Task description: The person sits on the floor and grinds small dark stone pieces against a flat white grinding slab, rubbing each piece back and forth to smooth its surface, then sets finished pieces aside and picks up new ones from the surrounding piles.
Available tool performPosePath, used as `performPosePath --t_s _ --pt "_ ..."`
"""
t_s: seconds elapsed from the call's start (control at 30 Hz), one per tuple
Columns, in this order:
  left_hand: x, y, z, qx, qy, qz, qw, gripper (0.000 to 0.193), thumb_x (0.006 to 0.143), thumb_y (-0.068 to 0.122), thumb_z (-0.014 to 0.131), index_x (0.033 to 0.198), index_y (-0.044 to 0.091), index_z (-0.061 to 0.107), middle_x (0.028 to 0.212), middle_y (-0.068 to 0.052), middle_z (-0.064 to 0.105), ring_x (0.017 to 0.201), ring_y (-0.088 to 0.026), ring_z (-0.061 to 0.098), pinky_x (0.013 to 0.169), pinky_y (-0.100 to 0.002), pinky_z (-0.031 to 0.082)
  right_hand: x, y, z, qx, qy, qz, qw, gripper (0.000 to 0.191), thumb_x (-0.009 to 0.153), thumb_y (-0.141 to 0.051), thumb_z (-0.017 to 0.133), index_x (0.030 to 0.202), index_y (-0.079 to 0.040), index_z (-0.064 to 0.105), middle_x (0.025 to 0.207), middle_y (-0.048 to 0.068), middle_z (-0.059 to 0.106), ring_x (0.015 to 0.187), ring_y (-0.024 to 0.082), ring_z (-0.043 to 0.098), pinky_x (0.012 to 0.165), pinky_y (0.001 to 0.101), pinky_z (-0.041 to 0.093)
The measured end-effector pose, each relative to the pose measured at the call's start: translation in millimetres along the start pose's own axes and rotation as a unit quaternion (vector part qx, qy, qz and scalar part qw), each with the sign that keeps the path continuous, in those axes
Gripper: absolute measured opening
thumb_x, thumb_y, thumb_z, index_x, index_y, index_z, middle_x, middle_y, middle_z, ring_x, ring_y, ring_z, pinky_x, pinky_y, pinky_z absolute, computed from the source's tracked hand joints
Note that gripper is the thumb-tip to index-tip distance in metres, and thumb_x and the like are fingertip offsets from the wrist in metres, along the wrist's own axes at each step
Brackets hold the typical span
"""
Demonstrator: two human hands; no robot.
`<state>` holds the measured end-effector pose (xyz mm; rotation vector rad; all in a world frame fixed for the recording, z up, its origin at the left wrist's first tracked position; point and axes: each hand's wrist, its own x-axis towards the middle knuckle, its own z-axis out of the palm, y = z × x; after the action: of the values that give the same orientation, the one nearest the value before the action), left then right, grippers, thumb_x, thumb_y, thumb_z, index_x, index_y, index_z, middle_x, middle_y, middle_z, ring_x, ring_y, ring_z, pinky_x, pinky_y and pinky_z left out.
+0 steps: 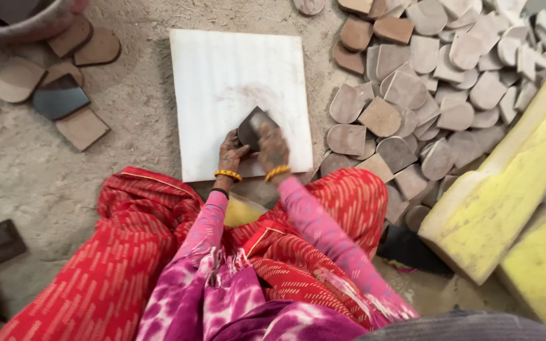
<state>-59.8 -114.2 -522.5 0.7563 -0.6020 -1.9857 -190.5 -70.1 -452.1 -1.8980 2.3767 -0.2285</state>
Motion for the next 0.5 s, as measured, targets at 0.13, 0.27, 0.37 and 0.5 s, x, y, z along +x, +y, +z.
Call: performPosePath --t_s 0.13,0.27,0.37,0.5 --pt "0.0 -1.7 -3.1 0.21 -0.019 0.091 0.973 0.057 0.086 -0.017 0.067 0.14 -0.001 0.055 0.121 -0.017 0.067 0.108 -0.029 0.068 0.092 -0.046 0.062 -16.7 -0.5 -1.3 0.039 0.063 -0.126 0.989 0.055 0.091 -0.012 0.058 0.145 -0.002 0.05 0.126 0.014 0.06 0.108 0.035 0.058 0.08 0.0443 0.054" --pt "-1.2 -0.8 2.5 -0.016 0.014 -0.023 1.0 0.046 0.094 0.004 0.054 0.14 0.004 0.051 0.121 -0.009 0.069 0.102 -0.023 0.073 0.084 -0.043 0.066 2.9 12.0 -3.3 -0.011 0.087 -0.066 0.994 0.052 0.091 -0.013 0.059 0.142 -0.006 0.052 0.127 0.011 0.062 0.105 0.034 0.058 0.077 0.0442 0.054" --pt "1.1 -0.9 5.4 -0.052 0.039 -0.018 0.998 0.041 0.103 0.011 0.049 0.143 0.004 0.052 0.123 -0.009 0.07 0.102 -0.021 0.073 0.087 -0.038 0.065 7.3 4.6 -5.4 -0.006 0.053 -0.051 0.997 0.05 0.098 -0.014 0.06 0.146 -0.006 0.051 0.123 0.015 0.059 0.104 0.033 0.058 0.079 0.0444 0.054" --pt "4.2 -3.7 2.8 0.005 0.053 0.007 0.999 0.041 0.112 0.01 0.052 0.153 0.005 0.057 0.12 -0.012 0.068 0.092 -0.021 0.064 0.075 -0.035 0.057 -20.4 -6.5 -2.6 0.002 0.066 -0.174 0.982 0.067 0.082 -0.003 0.057 0.148 0.001 0.047 0.129 0.011 0.057 0.107 0.031 0.057 0.081 0.0418 0.054"
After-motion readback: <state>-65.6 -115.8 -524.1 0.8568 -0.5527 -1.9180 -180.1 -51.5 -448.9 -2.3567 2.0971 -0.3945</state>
